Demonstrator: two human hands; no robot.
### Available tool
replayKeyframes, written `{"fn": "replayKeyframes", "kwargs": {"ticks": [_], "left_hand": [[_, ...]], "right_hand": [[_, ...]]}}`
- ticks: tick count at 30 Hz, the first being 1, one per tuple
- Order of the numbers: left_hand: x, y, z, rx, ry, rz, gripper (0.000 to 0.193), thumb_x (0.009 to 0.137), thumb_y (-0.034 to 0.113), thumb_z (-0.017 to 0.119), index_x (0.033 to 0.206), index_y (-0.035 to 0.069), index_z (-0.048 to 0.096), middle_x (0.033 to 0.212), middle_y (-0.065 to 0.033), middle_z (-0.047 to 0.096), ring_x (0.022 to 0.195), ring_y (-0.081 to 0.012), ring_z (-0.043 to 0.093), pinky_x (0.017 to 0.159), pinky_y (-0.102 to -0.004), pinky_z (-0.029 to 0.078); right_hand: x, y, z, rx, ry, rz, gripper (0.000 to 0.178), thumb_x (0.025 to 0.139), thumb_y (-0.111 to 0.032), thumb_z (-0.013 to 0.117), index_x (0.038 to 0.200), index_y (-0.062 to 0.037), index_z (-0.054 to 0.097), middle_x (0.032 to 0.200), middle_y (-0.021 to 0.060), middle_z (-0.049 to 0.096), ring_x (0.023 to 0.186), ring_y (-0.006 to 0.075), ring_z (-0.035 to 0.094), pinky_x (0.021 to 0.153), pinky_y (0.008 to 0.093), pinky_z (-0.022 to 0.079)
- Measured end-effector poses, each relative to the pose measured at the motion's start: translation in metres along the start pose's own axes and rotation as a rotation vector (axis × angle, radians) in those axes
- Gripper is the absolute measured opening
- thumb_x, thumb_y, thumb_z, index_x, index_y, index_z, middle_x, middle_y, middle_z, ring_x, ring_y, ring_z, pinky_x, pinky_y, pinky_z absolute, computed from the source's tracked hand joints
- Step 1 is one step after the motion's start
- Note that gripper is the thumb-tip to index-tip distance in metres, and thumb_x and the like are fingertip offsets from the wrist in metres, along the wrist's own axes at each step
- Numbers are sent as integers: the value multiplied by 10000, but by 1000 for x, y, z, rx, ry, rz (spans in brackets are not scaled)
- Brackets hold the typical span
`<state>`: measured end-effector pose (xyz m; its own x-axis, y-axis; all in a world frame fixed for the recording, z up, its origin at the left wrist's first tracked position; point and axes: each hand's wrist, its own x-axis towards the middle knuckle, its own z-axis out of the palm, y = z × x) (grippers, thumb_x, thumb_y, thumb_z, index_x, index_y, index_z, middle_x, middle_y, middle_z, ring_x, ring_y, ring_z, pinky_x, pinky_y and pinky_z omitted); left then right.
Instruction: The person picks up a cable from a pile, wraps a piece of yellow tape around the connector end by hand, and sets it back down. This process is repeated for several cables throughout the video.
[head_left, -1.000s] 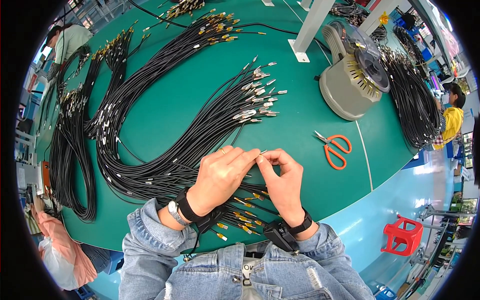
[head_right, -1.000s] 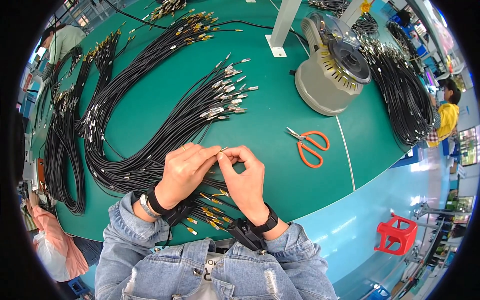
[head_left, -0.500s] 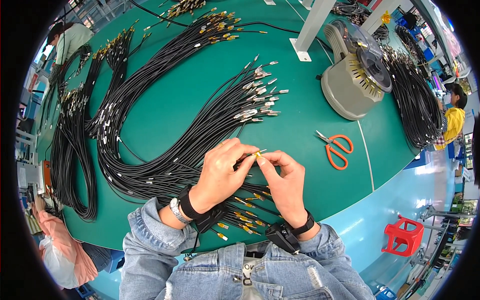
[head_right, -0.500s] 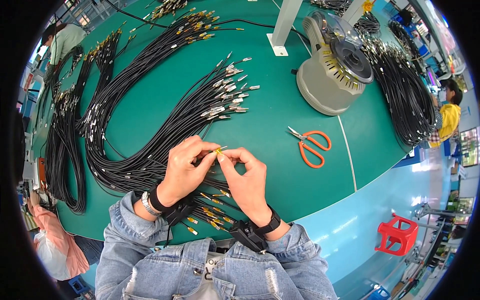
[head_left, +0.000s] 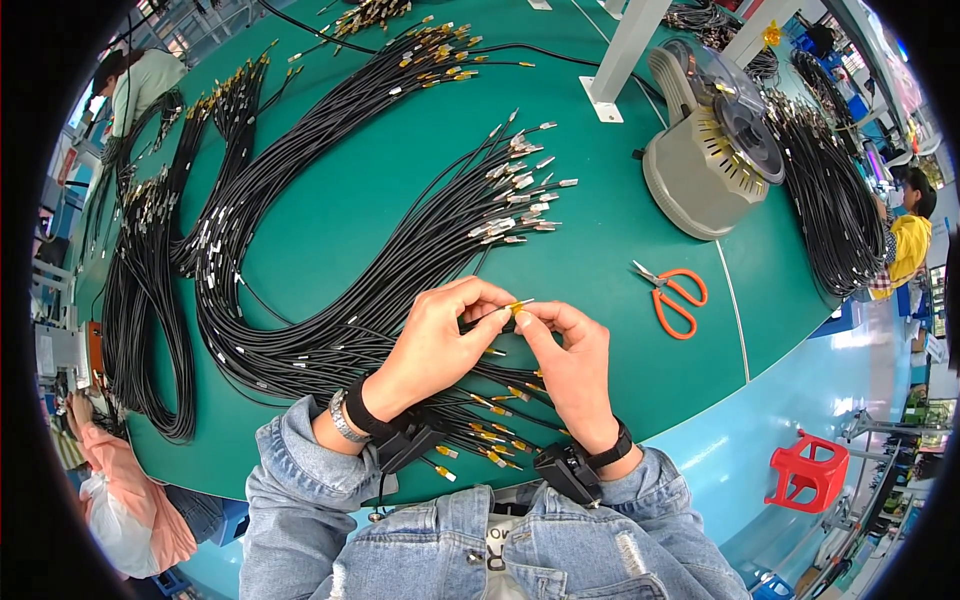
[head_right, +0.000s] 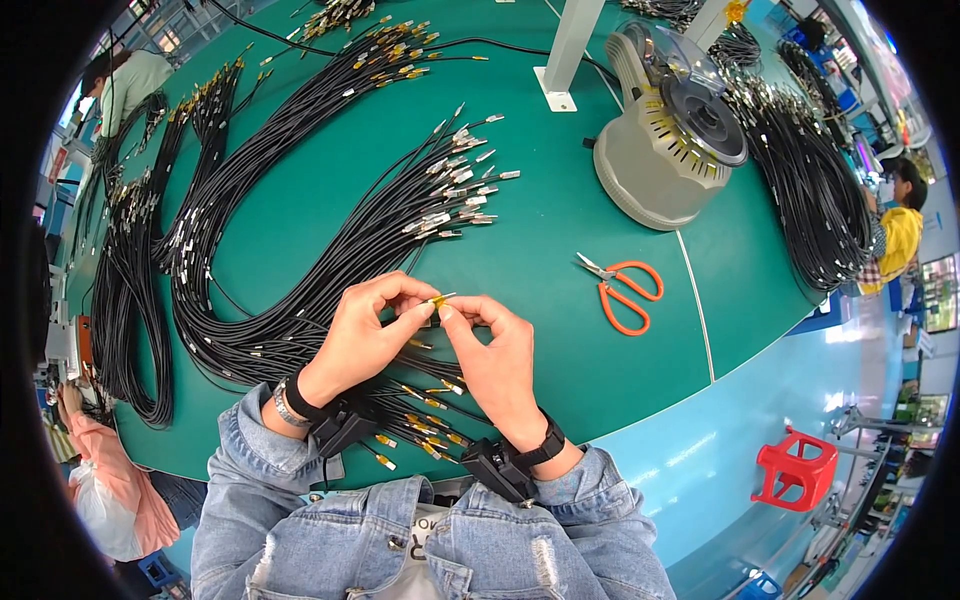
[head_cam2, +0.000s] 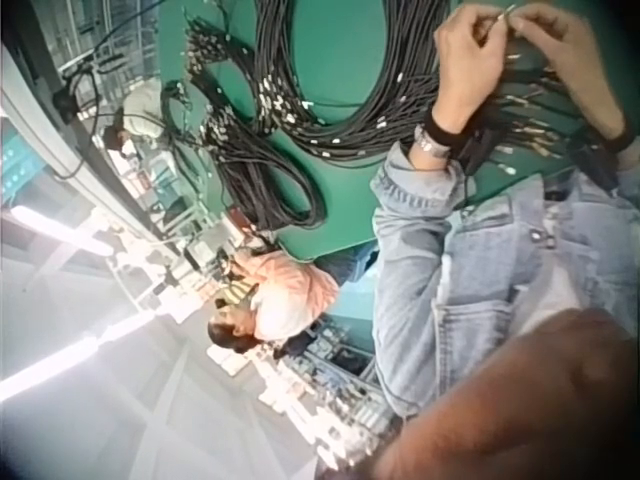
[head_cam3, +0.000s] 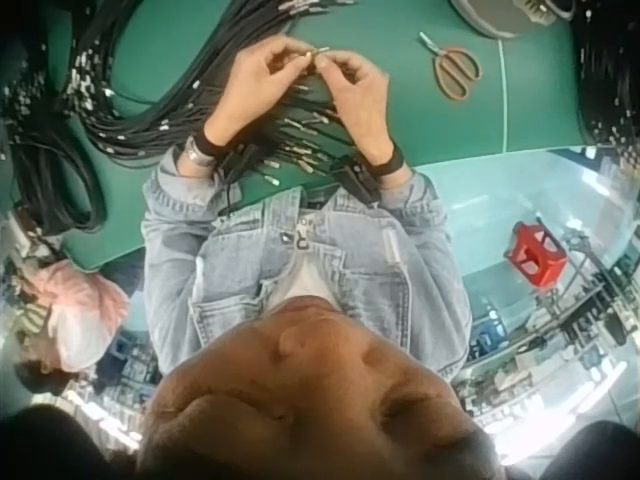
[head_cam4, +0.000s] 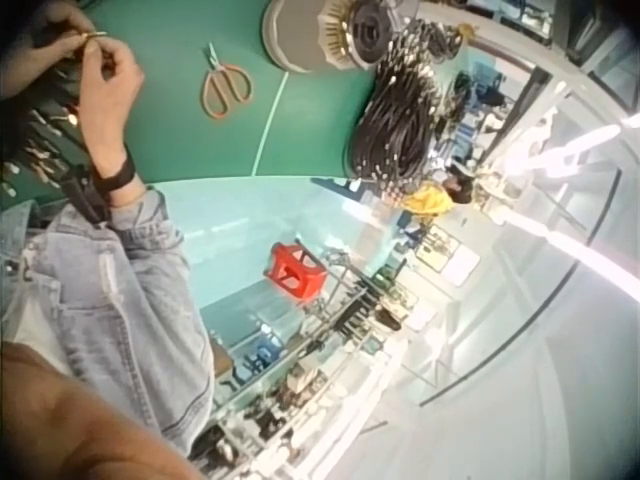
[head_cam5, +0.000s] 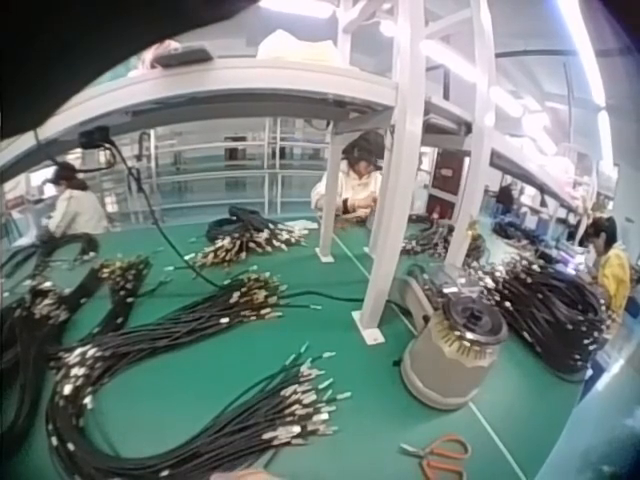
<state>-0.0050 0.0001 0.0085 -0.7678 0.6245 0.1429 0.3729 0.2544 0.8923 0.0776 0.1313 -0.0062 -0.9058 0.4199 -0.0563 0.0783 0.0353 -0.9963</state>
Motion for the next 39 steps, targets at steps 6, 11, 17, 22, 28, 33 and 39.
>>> {"fn": "replayKeyframes", "kwargs": {"ticks": [6,11,17,22,28,33,39], "left_hand": [[-2,1,-1,-50,-30,-95,87,801,44,620,859,-20,612,728,-61,610,635,-135,563,562,-270,439],[-1,7,-2,165,-10,84,68,812,56,598,820,-10,581,680,-116,597,593,-247,581,538,-335,448],[-1,5,-5,202,-45,107,62,820,68,588,827,6,585,625,-104,580,586,-266,583,532,-352,448],[0,-1,-8,246,-62,180,68,837,77,581,838,14,605,597,-72,580,542,-202,582,499,-305,436],[3,3,-13,48,-171,-36,102,862,99,566,852,8,610,593,-50,581,526,-137,563,483,-272,423],[2,1,-13,-5,-196,-61,122,881,103,549,855,0,609,600,-31,585,530,-98,547,485,-244,423],[3,-1,-12,-69,-212,-107,127,885,96,545,836,-7,603,608,-27,591,537,-92,552,498,-228,442]], "right_hand": [[0,-2,-1,-1,-12,26,97,832,-64,621,872,21,646,770,31,642,724,81,569,685,223,458],[0,2,0,-19,1,-16,95,835,-65,618,873,19,646,766,27,639,714,78,564,680,222,457],[-1,3,2,-17,14,-31,98,837,-70,619,876,18,642,761,23,634,701,76,553,670,219,451],[-3,2,3,-32,27,-67,101,840,-75,619,873,19,638,756,20,628,698,76,547,664,218,446],[-2,3,4,-53,31,-106,109,841,-78,619,875,24,633,764,25,624,707,81,552,667,220,447],[-2,2,5,-80,49,-143,117,842,-78,618,881,31,630,778,33,624,716,88,558,674,222,451],[-1,5,4,-17,36,-120,122,848,-83,615,895,28,628,781,26,620,725,86,558,672,219,451]]}}
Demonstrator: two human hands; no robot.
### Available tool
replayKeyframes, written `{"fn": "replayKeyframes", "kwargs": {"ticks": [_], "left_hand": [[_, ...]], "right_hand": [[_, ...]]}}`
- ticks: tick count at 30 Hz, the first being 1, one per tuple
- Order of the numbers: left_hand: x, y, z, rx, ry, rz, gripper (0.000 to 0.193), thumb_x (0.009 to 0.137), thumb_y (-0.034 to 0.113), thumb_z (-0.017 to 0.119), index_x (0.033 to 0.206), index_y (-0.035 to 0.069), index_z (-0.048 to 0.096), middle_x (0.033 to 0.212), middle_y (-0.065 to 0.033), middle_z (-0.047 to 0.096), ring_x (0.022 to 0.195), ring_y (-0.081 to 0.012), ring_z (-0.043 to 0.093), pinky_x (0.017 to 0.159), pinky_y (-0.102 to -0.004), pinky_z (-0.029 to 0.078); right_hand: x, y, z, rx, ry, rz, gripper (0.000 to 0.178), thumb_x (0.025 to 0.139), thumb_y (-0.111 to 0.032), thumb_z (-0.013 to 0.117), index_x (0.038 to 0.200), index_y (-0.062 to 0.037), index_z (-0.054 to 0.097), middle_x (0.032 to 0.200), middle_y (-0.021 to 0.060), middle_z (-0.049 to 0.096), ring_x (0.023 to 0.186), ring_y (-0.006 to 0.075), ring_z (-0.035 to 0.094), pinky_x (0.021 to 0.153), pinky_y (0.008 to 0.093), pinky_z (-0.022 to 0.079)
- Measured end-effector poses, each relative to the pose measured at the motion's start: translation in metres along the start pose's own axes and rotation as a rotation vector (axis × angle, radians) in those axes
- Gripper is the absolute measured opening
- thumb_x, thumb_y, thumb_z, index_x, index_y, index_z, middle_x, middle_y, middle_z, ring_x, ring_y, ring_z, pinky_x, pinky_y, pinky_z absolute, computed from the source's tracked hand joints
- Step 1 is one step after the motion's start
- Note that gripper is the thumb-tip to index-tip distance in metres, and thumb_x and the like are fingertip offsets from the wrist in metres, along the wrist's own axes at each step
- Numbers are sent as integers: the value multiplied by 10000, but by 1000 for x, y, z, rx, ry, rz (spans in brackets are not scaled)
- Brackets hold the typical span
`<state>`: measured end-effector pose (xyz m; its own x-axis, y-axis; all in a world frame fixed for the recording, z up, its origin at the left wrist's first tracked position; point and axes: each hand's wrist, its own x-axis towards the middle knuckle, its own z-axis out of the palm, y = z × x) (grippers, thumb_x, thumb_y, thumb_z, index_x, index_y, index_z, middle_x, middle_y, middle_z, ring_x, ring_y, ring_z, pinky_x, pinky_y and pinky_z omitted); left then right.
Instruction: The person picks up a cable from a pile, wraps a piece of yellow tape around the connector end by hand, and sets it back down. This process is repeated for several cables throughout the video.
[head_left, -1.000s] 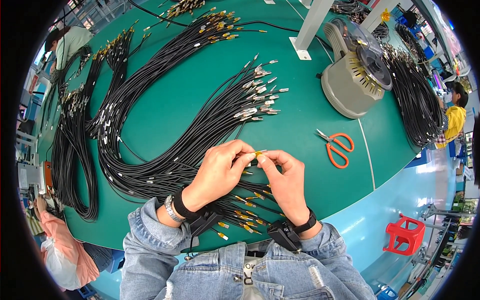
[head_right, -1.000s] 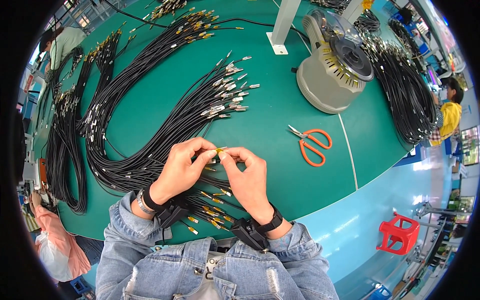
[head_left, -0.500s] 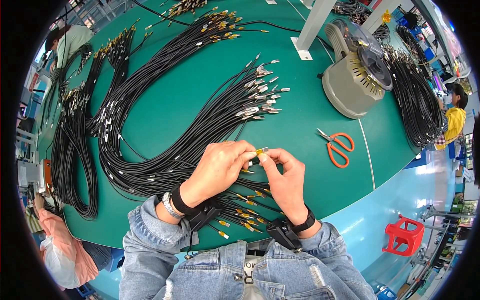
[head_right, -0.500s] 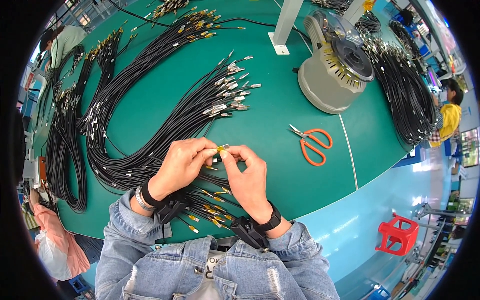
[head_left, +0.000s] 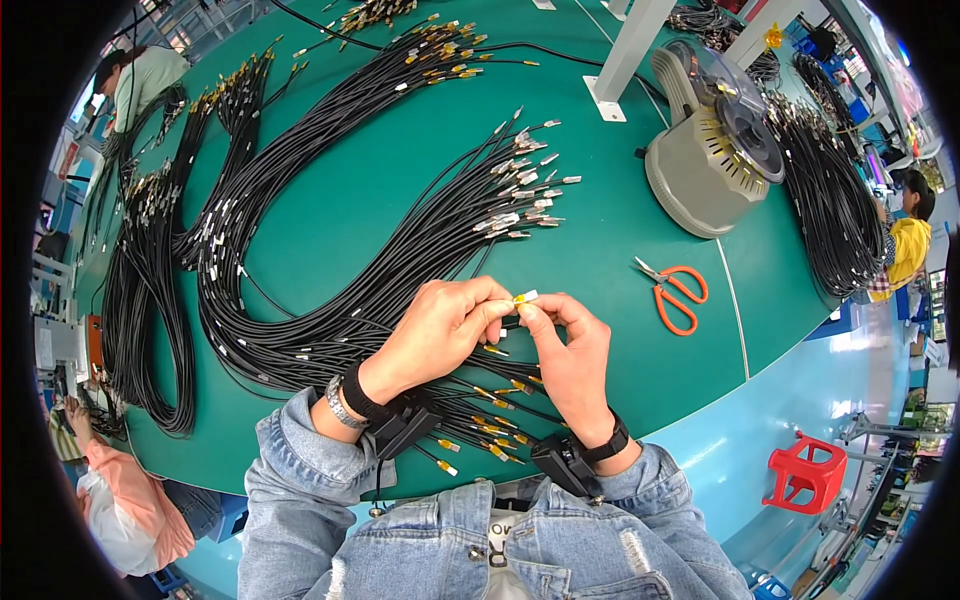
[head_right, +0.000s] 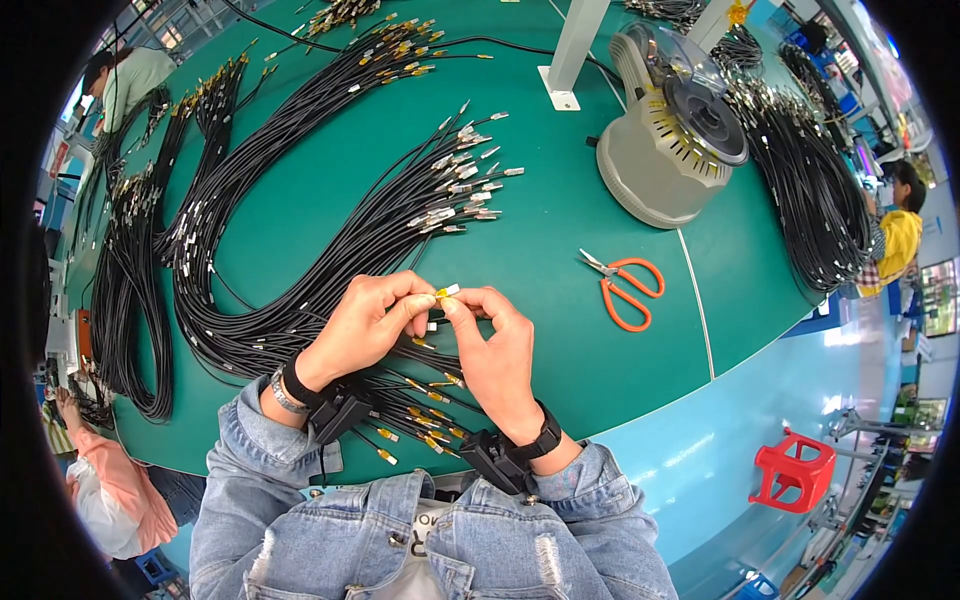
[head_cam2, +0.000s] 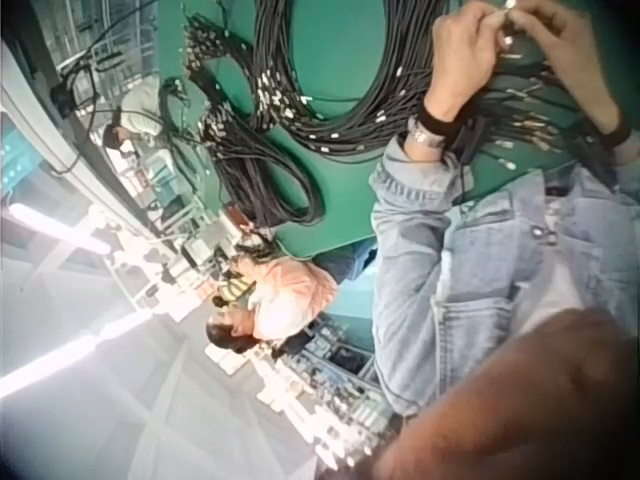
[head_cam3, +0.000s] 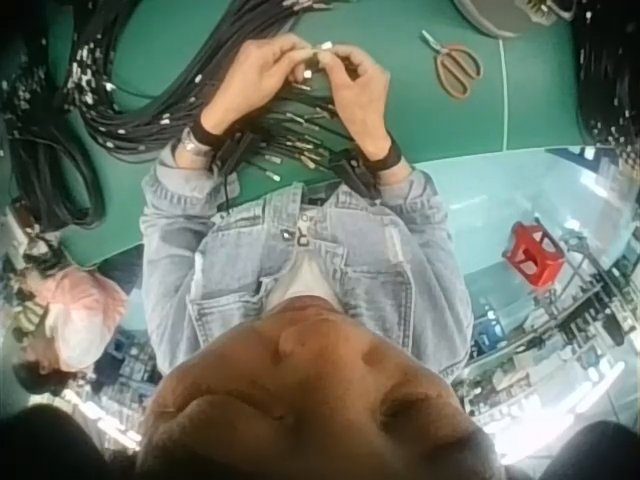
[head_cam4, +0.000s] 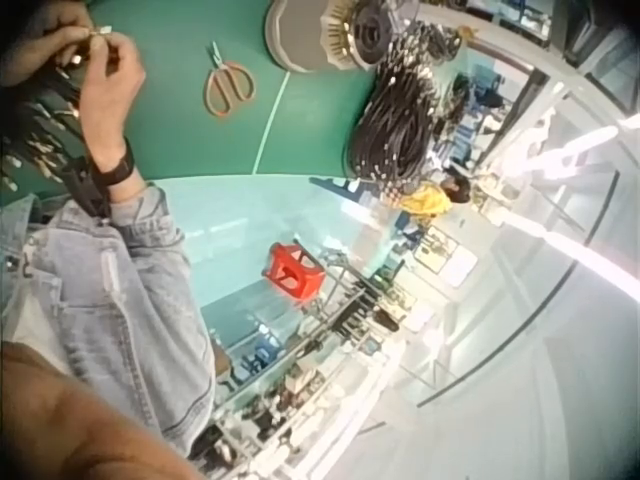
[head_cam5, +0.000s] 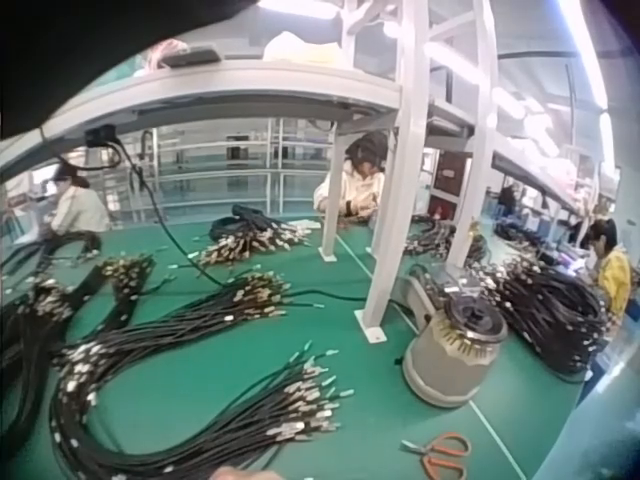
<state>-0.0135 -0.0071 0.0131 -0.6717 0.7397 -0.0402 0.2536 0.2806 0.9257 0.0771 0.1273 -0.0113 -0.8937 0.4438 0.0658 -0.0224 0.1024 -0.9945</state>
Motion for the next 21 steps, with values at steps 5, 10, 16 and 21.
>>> {"fn": "replayKeyframes", "kwargs": {"ticks": [5,10,16,21], "left_hand": [[0,1,5,26,47,-7,120,879,89,551,828,-7,599,608,-36,599,539,-101,571,492,-232,449],[-2,-2,10,112,136,70,93,864,70,561,828,-7,599,607,-53,607,526,-127,593,479,-240,452],[-3,1,16,165,246,160,71,828,59,580,782,8,566,579,-83,581,510,-221,589,467,-313,442],[-3,-2,18,193,274,203,54,824,46,580,788,8,565,592,-86,583,515,-228,589,470,-316,444]], "right_hand": [[0,0,-1,10,-14,73,126,852,-93,616,903,22,627,780,17,616,729,78,553,669,215,448],[0,-1,-2,45,-31,89,121,856,-97,616,885,19,625,772,12,610,723,69,543,666,210,441],[0,-5,-4,103,-57,127,109,859,-90,610,862,18,622,760,5,600,710,59,530,660,205,433],[1,-4,-5,120,-76,133,102,859,-85,607,863,15,623,756,-1,596,703,54,524,656,202,429]]}}
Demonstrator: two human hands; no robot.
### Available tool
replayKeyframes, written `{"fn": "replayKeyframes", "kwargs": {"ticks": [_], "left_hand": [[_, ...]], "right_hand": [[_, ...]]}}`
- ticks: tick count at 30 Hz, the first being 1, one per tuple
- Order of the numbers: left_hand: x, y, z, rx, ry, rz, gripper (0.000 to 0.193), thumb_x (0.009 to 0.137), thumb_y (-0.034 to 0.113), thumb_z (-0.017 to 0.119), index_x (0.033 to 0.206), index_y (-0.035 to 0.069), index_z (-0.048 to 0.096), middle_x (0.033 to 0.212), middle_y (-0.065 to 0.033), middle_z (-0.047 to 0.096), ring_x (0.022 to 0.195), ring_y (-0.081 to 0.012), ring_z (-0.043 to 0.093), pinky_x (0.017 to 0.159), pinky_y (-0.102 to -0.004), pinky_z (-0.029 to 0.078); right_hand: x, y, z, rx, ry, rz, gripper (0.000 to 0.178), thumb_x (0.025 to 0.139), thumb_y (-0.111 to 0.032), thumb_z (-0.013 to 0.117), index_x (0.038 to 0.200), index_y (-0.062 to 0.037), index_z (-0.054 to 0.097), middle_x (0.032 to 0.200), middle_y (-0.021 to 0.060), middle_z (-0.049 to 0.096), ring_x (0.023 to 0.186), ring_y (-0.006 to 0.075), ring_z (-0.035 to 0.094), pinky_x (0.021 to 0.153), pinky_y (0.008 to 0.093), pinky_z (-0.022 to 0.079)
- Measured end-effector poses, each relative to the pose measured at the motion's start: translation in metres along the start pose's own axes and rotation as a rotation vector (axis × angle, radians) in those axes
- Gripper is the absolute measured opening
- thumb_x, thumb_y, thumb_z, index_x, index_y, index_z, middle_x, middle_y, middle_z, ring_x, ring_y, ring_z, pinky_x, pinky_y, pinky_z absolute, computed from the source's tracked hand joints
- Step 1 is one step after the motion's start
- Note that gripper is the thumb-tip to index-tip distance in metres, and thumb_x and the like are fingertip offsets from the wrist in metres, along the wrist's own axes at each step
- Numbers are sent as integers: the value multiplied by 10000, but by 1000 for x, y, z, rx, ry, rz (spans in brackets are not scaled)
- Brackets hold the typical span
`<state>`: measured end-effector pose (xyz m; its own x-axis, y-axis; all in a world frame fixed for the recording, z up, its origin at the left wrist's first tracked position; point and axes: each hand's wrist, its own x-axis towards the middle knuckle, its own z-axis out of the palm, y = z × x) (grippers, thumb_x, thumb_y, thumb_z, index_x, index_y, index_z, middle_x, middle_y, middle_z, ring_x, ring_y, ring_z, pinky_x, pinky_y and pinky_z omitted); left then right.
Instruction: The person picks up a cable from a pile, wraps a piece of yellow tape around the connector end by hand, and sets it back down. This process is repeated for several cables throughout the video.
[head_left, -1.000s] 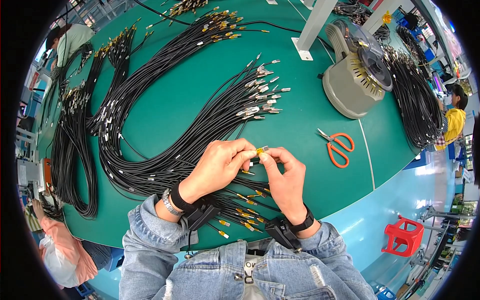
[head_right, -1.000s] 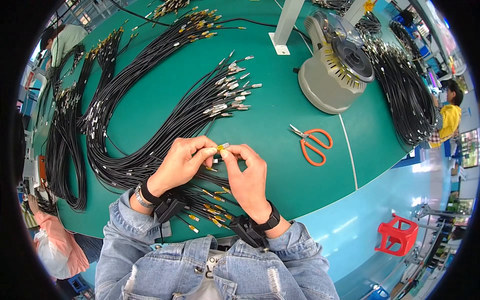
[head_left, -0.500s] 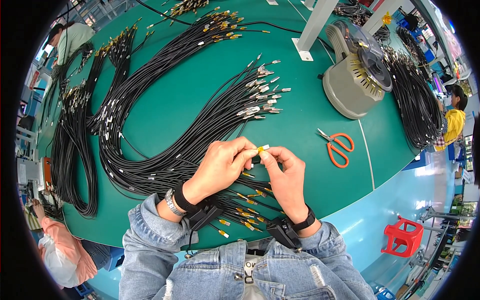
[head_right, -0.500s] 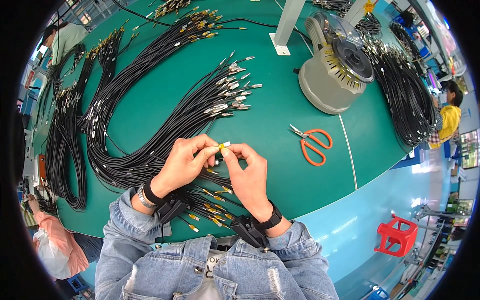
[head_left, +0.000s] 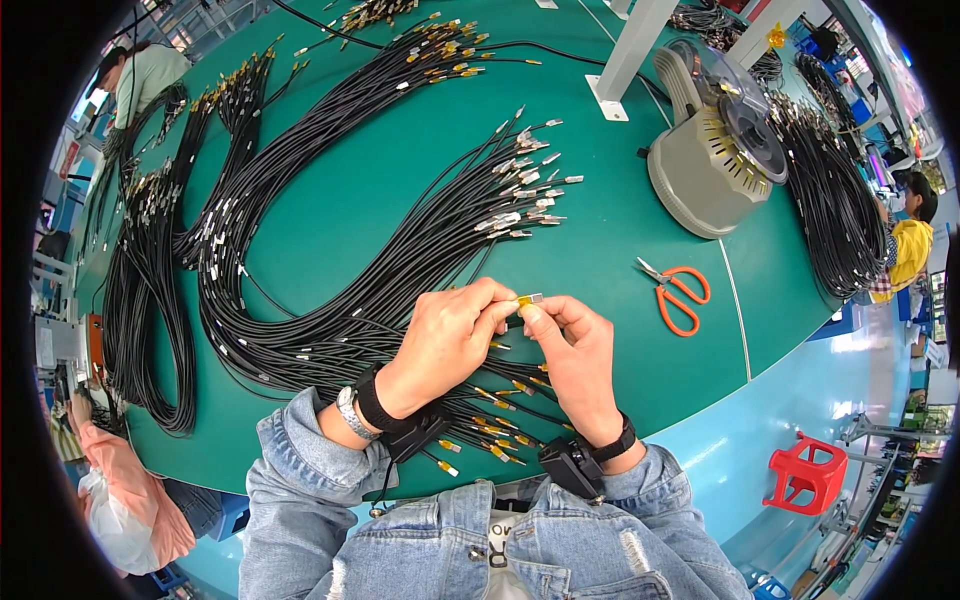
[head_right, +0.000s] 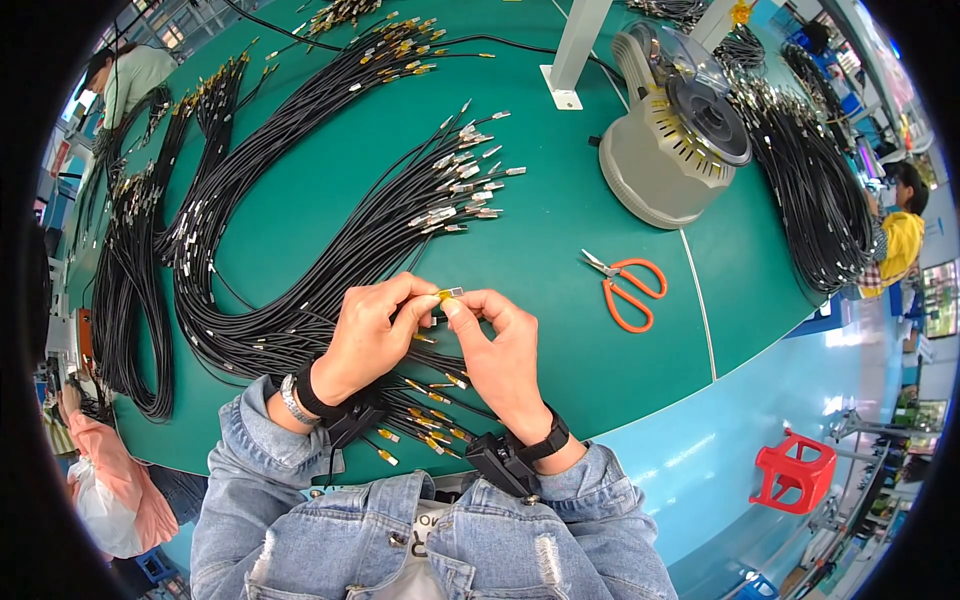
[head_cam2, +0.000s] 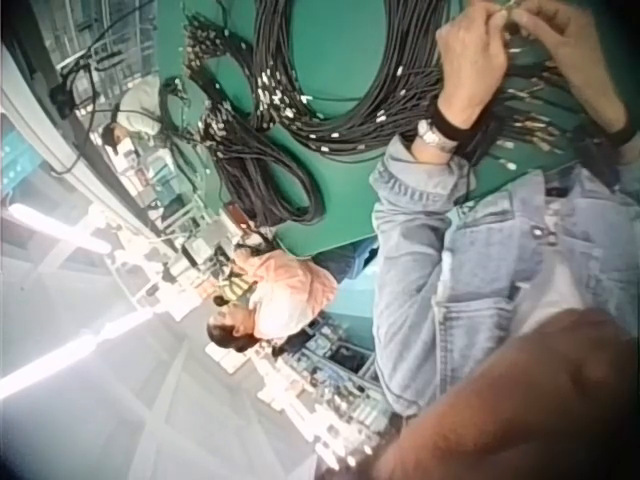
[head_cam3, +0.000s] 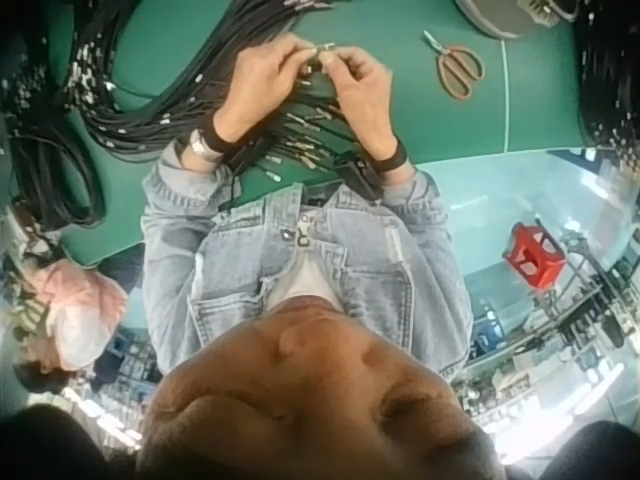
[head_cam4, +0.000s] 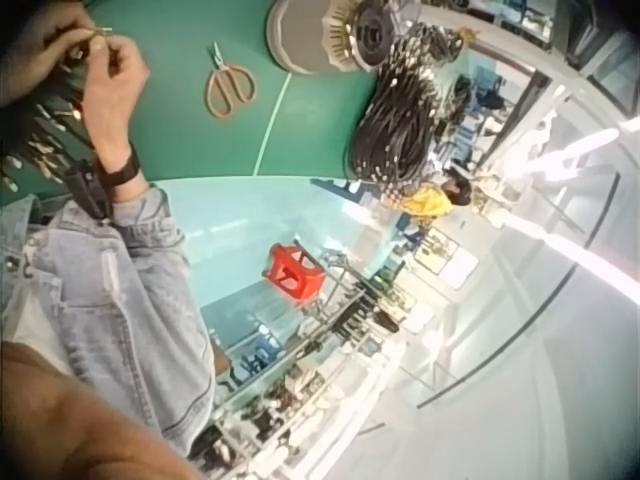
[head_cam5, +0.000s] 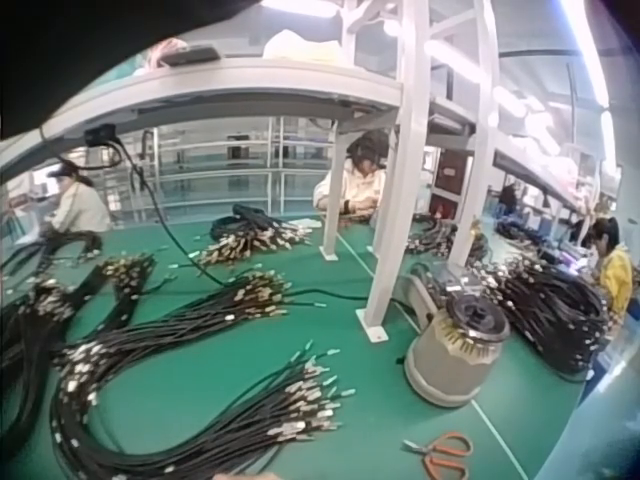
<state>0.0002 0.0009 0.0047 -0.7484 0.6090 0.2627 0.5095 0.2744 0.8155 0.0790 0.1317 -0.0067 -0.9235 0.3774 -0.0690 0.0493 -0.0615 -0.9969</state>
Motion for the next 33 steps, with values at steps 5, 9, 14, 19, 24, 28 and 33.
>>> {"fn": "replayKeyframes", "kwargs": {"ticks": [5,9,14,19,24,28,33], "left_hand": [[-1,-1,-1,-9,-38,-16,53,841,32,572,844,-13,601,624,-69,601,518,-142,594,477,-249,456],[1,0,-4,-51,-87,-65,63,851,40,565,836,-10,600,612,-62,594,514,-135,585,474,-246,449],[2,1,-7,-88,-149,-107,91,873,55,545,823,-4,593,590,-48,580,504,-120,566,465,-239,431],[6,0,-13,-152,-231,-129,118,891,72,525,820,-2,583,575,-29,565,500,-102,543,471,-231,424],[6,-3,-15,-243,-279,-121,161,910,110,508,817,2,583,573,-20,558,498,-82,519,462,-231,411],[8,-1,-21,-357,-389,-239,221,935,167,477,821,11,584,572,-12,552,507,-68,503,462,-225,392],[10,-9,-25,-574,-512,-316,266,955,214,445,840,17,582,567,5,537,518,-58,484,502,-209,385]], "right_hand": [[0,0,-1,-1,-7,13,98,859,-82,606,867,15,624,759,-2,596,701,53,522,654,200,427],[0,0,0,-6,-7,11,98,858,-80,607,868,16,624,763,1,599,704,55,526,656,200,430],[0,2,0,-25,7,0,102,857,-79,608,872,20,626,764,6,604,707,61,536,662,206,439],[0,5,1,-60,36,-35,111,854,-84,614,887,20,628,761,10,607,721,71,548,672,214,450],[2,0,4,-96,70,-111,111,844,-85,622,894,15,628,771,17,608,732,81,556,677,218,455],[3,-1,4,-115,62,-174,109,834,-81,628,891,13,627,781,25,608,732,93,562,679,223,457],[3,0,-1,-210,0,-200,116,829,-108,622,881,-5,628,758,48,623,709,160,558,723,290,430]]}}
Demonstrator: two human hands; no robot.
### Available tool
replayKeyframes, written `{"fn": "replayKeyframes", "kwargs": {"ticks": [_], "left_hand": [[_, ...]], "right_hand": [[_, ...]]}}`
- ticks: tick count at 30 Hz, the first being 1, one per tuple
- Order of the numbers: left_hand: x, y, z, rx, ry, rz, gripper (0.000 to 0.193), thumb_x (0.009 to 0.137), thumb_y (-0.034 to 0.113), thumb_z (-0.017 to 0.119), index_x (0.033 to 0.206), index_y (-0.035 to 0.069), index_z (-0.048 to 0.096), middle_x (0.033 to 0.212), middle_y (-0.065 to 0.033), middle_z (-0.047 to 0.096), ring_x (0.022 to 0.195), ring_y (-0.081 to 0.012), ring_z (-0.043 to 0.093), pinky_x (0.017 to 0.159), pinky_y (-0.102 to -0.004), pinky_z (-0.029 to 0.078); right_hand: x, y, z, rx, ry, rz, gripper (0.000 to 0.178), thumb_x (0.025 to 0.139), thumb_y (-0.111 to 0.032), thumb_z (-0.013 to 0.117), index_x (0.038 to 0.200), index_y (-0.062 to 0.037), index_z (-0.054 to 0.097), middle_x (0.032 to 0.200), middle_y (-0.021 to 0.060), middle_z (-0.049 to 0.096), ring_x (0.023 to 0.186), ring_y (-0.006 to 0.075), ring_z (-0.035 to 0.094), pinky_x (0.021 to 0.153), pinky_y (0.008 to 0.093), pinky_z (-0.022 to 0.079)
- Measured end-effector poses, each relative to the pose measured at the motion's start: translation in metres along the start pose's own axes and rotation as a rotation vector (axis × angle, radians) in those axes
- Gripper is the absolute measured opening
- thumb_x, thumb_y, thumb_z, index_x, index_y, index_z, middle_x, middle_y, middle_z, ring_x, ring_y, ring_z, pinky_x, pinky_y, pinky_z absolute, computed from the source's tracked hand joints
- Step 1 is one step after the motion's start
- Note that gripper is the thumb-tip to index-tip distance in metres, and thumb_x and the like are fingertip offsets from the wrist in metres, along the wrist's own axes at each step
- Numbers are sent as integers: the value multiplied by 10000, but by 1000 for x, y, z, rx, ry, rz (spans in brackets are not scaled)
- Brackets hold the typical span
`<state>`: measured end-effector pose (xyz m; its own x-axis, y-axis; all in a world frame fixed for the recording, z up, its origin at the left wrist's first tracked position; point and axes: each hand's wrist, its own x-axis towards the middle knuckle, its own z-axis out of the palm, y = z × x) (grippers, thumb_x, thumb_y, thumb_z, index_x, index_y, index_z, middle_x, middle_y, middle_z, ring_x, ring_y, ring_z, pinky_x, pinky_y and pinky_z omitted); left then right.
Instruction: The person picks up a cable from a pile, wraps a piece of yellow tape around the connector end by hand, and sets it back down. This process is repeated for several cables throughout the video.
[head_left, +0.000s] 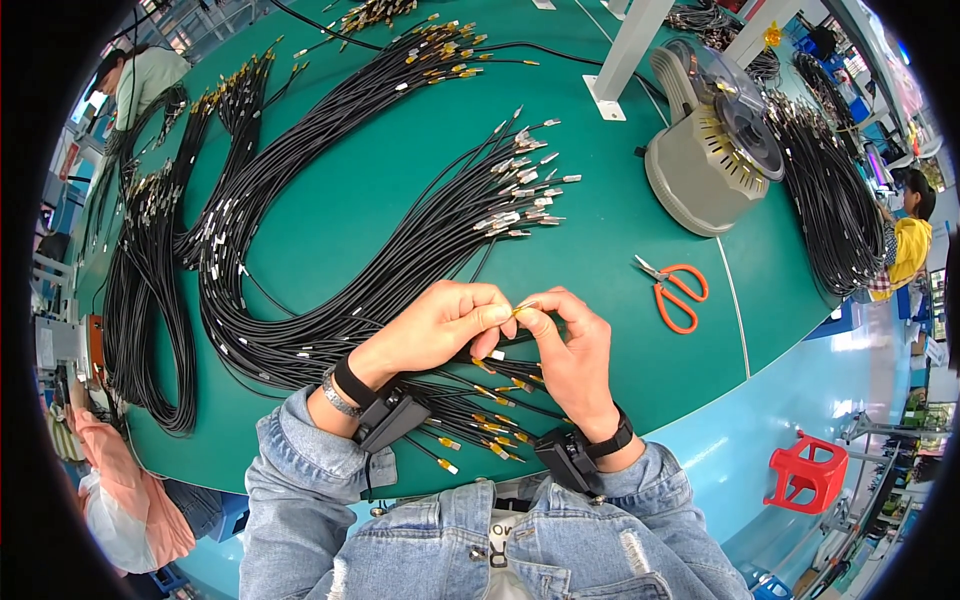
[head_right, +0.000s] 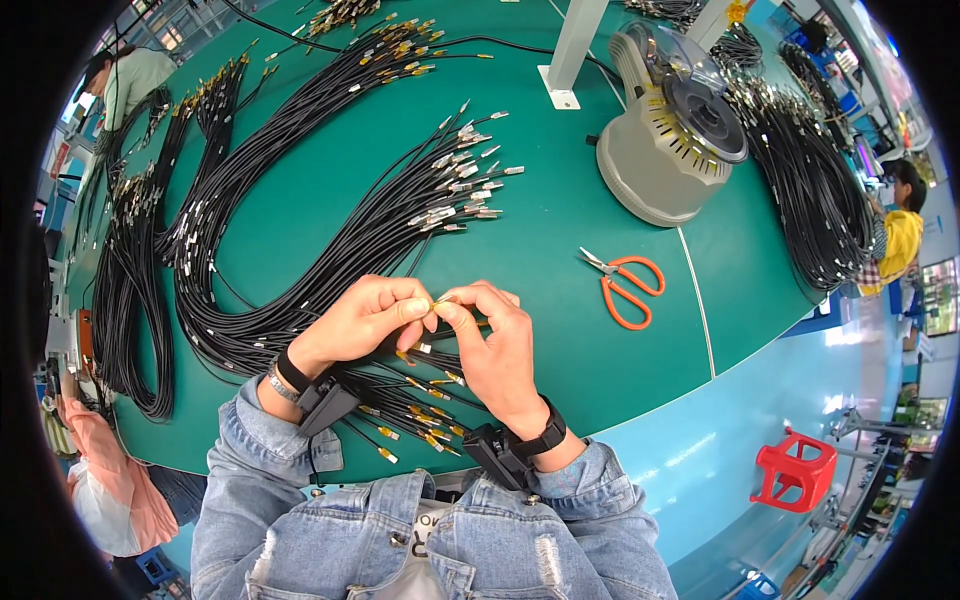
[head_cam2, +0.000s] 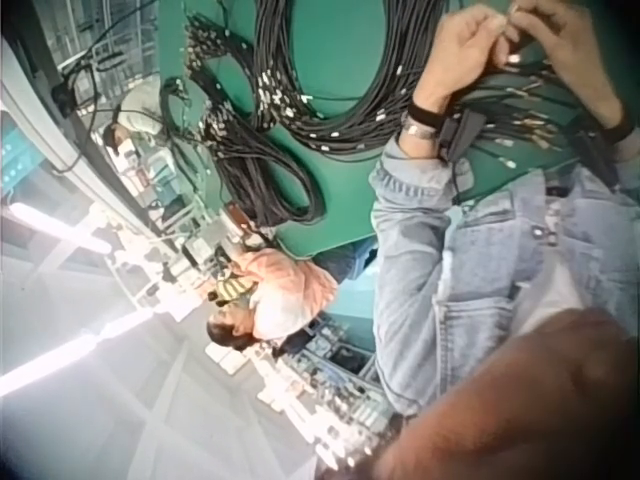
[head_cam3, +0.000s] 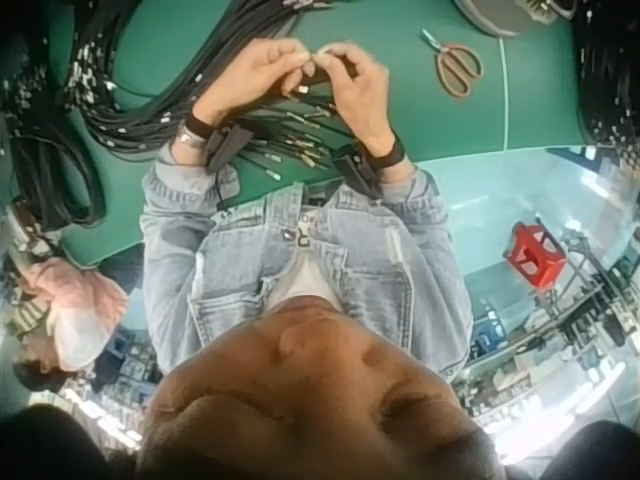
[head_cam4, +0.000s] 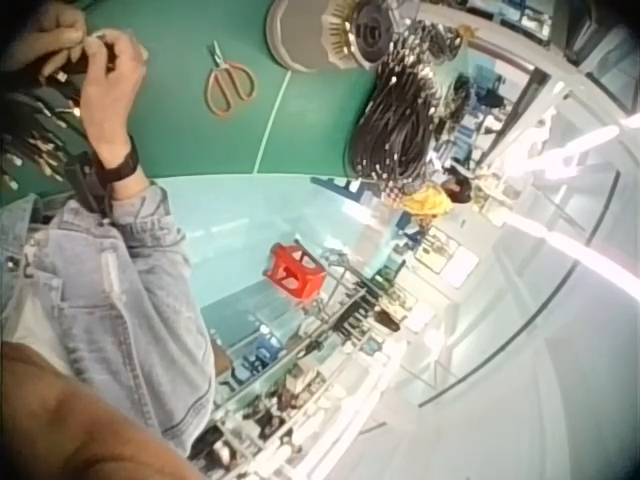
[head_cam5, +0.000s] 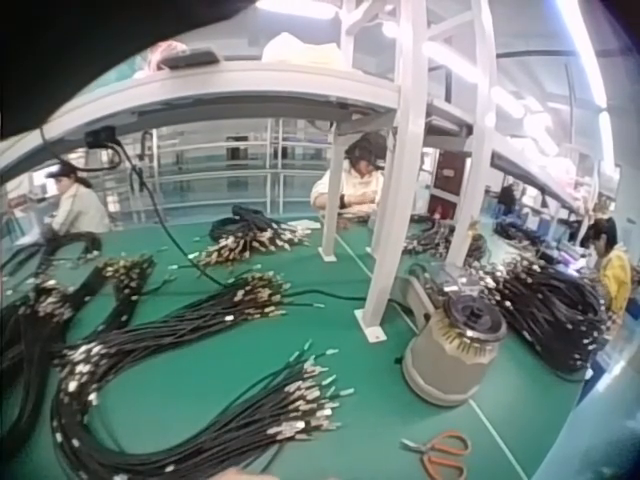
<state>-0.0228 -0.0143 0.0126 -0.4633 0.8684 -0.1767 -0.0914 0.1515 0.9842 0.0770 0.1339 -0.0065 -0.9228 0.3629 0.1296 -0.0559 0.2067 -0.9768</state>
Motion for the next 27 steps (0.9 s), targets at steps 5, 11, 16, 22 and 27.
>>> {"fn": "replayKeyframes", "kwargs": {"ticks": [5,11,16,22,27], "left_hand": [[1,-3,-5,-74,-65,-24,280,960,231,436,848,17,577,569,10,528,532,-59,480,536,-201,388],[3,-8,-5,-90,-75,-27,287,962,242,434,873,10,579,583,10,528,554,-56,487,545,-204,395],[6,-1,1,-72,-48,-39,239,951,201,463,918,0,586,590,12,528,574,-54,500,560,-213,421],[4,-3,15,48,148,-31,186,898,167,556,867,-2,627,642,-25,586,550,-75,513,524,-240,421],[4,-5,25,438,280,100,108,838,91,603,835,-12,636,749,-65,646,674,-125,587,628,-254,460]], "right_hand": [[0,4,-3,34,-39,4,103,843,-90,597,890,-4,628,760,50,621,708,160,557,717,291,428],[2,-8,-5,303,-13,136,120,892,-50,534,938,24,617,821,45,599,777,103,560,730,223,454],[2,6,-7,219,-63,13,125,892,-54,538,958,22,613,850,51,583,800,110,553,735,227,449],[2,8,-11,207,-82,5,120,878,-50,554,957,15,616,863,37,578,823,103,538,747,231,437],[15,-7,-40,88,67,26,124,866,-57,568,963,-4,623,851,14,574,798,85,528,741,220,422]]}}
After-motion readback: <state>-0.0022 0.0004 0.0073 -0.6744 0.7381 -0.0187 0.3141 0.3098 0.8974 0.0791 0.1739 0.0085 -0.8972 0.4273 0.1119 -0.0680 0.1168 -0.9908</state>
